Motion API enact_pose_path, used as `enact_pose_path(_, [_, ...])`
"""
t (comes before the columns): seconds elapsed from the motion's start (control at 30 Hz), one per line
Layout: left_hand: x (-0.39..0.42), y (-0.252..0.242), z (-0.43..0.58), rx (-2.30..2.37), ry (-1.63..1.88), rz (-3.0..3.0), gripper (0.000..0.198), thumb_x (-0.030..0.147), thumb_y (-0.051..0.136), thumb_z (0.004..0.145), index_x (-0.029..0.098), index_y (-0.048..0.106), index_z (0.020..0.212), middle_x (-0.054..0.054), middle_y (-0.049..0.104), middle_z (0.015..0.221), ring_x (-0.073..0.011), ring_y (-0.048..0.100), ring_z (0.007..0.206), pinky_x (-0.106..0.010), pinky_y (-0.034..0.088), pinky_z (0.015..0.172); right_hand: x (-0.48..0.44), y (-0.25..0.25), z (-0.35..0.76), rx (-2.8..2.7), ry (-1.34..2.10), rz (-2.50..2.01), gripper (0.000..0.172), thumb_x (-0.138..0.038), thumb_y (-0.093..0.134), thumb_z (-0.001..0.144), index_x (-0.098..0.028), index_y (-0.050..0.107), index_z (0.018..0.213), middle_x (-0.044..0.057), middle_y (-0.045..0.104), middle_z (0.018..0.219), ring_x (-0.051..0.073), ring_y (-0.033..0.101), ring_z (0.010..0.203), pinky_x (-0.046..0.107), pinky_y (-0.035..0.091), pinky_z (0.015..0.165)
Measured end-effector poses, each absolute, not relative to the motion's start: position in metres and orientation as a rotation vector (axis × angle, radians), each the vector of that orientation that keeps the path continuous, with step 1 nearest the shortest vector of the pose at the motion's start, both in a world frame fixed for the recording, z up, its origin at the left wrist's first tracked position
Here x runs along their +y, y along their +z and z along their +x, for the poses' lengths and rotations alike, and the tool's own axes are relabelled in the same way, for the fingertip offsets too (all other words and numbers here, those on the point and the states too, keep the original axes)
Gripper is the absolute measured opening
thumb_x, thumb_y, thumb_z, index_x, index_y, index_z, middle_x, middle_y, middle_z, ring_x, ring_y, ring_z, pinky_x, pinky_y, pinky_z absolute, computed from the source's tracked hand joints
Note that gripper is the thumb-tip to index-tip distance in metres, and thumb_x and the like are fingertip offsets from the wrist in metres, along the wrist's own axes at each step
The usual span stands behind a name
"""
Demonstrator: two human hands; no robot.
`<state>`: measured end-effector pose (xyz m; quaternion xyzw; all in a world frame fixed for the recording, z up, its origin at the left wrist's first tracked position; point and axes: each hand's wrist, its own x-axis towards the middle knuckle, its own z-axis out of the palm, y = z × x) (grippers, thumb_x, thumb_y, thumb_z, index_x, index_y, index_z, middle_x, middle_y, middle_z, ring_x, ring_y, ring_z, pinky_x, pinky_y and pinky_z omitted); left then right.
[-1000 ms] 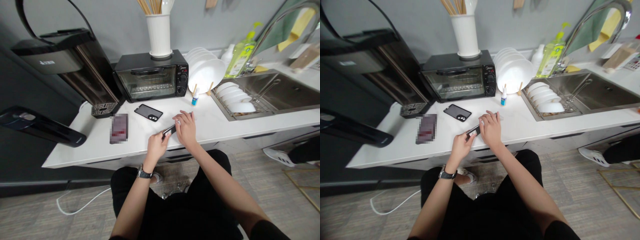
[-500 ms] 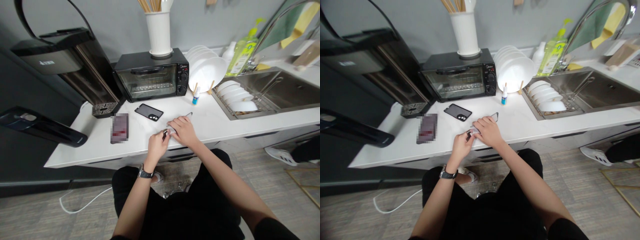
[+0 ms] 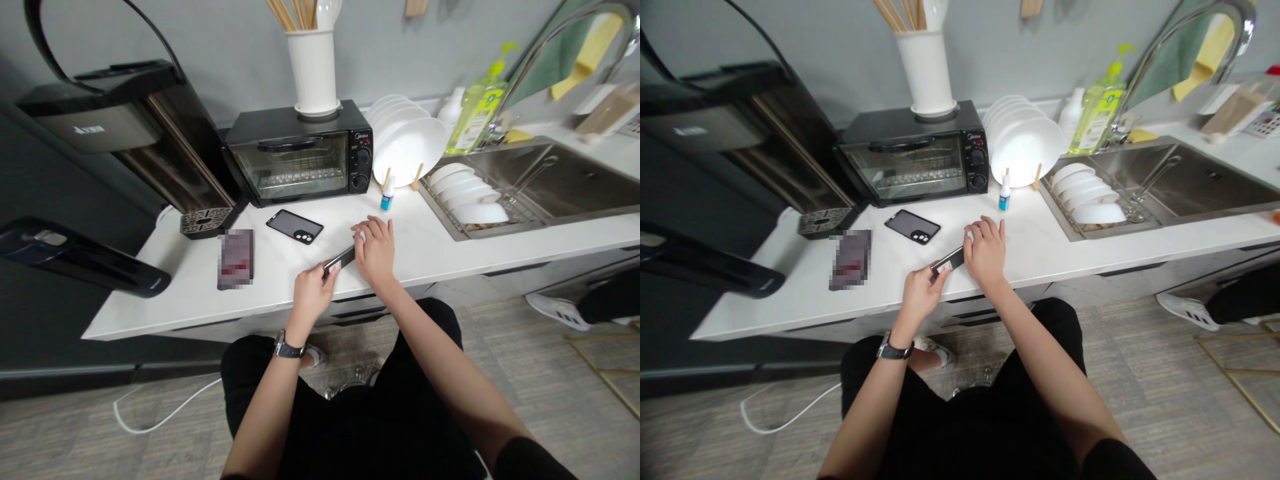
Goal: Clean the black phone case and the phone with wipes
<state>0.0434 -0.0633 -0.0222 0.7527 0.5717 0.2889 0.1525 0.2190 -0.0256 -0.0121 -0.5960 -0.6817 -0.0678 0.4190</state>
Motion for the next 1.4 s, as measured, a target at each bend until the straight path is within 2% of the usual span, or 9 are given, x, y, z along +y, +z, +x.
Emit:
enact_pose_path(0.13, [-0.061,-0.026,0.042,1.719,0.715,2.197,0.024,0.028,0.057,0.099,0.015,0.078,0.097,-0.009,0.076,0.077,-0.0202,0.069,0.067,-0.027,0.043,0.064,-0.05,-0.013,0.19,-1.92,-0.037,-1.236,0.037,-0.027,0.041,0.105,-0.022,0.069,0.129,0.008,0.074,0.127,0.027,0.057,0.136,0.056,0.016,0.131])
enact_pose_path(0.3, [-0.058,-0.037,0.039,1.703,0.704,2.33,0.031,0.017,0.057,0.089,0.013,0.076,0.113,-0.014,0.08,0.106,-0.0268,0.074,0.092,-0.031,0.053,0.075,-0.059,-0.011,0.183,-2.266,0.08,-0.774,0.044,-0.027,0.039,0.106,-0.023,0.064,0.141,0.005,0.074,0.132,0.022,0.062,0.121,0.047,0.038,0.118])
enact_pose_path(0.43, [-0.058,-0.033,0.04,1.771,0.543,2.328,0.022,0.013,0.055,0.089,0.014,0.077,0.089,-0.014,0.079,0.086,-0.0269,0.074,0.08,-0.032,0.05,0.072,-0.046,-0.01,0.197,-2.381,-0.084,-0.847,0.04,-0.031,0.043,0.108,-0.021,0.065,0.139,0.008,0.075,0.115,0.026,0.06,0.106,0.043,0.043,0.096])
enact_pose_path(0.5, [-0.06,-0.028,0.041,1.767,0.551,2.289,0.025,0.017,0.054,0.094,0.015,0.075,0.082,-0.013,0.076,0.078,-0.0245,0.072,0.073,-0.031,0.046,0.069,-0.039,-0.01,0.206,-2.368,-0.17,-0.913,0.038,-0.035,0.044,0.108,-0.018,0.066,0.135,0.01,0.073,0.109,0.027,0.058,0.102,0.042,0.041,0.094])
enact_pose_path(0.7, [-0.063,-0.025,0.042,1.675,0.751,2.227,0.031,0.039,0.057,0.104,0.016,0.076,0.097,-0.005,0.071,0.07,-0.0168,0.063,0.06,-0.027,0.036,0.061,-0.021,-0.01,0.239,-2.164,-0.236,-1.178,0.034,-0.032,0.041,0.108,-0.019,0.069,0.095,0.008,0.069,0.088,0.026,0.055,0.089,0.042,0.039,0.088])
enact_pose_path(0.97, [-0.063,-0.027,0.042,1.687,0.768,2.237,0.033,0.041,0.058,0.104,0.016,0.076,0.094,-0.006,0.071,0.069,-0.0176,0.063,0.061,-0.027,0.037,0.062,-0.006,-0.01,0.247,-1.778,-0.109,-1.515,0.035,-0.024,0.04,0.104,-0.022,0.062,0.077,0.01,0.066,0.083,0.025,0.058,0.081,0.039,0.041,0.071])
enact_pose_path(1.1, [-0.063,-0.025,0.042,1.679,0.783,2.231,0.031,0.04,0.058,0.103,0.016,0.078,0.101,-0.007,0.073,0.072,-0.019,0.067,0.064,-0.027,0.04,0.064,-0.015,-0.012,0.229,-1.676,-0.107,-1.505,0.037,-0.024,0.035,0.106,-0.02,0.067,0.087,0.013,0.072,0.102,0.029,0.061,0.095,0.046,0.048,0.089])
enact_pose_path(1.23, [-0.062,-0.024,0.042,1.676,0.76,2.219,0.03,0.038,0.057,0.103,0.017,0.077,0.103,-0.007,0.075,0.074,-0.0194,0.069,0.066,-0.027,0.044,0.066,-0.034,-0.012,0.209,-1.74,-0.087,-1.34,0.036,-0.024,0.035,0.108,-0.022,0.071,0.105,0.009,0.074,0.113,0.031,0.057,0.126,0.063,0.023,0.124])
enact_pose_path(1.4, [-0.059,-0.03,0.041,1.723,0.661,2.281,0.028,0.017,0.057,0.092,0.012,0.075,0.112,-0.015,0.08,0.102,-0.0262,0.074,0.089,-0.031,0.051,0.075,-0.058,-0.01,0.189,-2.213,0.111,-0.86,0.037,-0.026,0.037,0.109,-0.025,0.065,0.134,0.004,0.072,0.133,0.021,0.058,0.132,0.053,0.017,0.132])
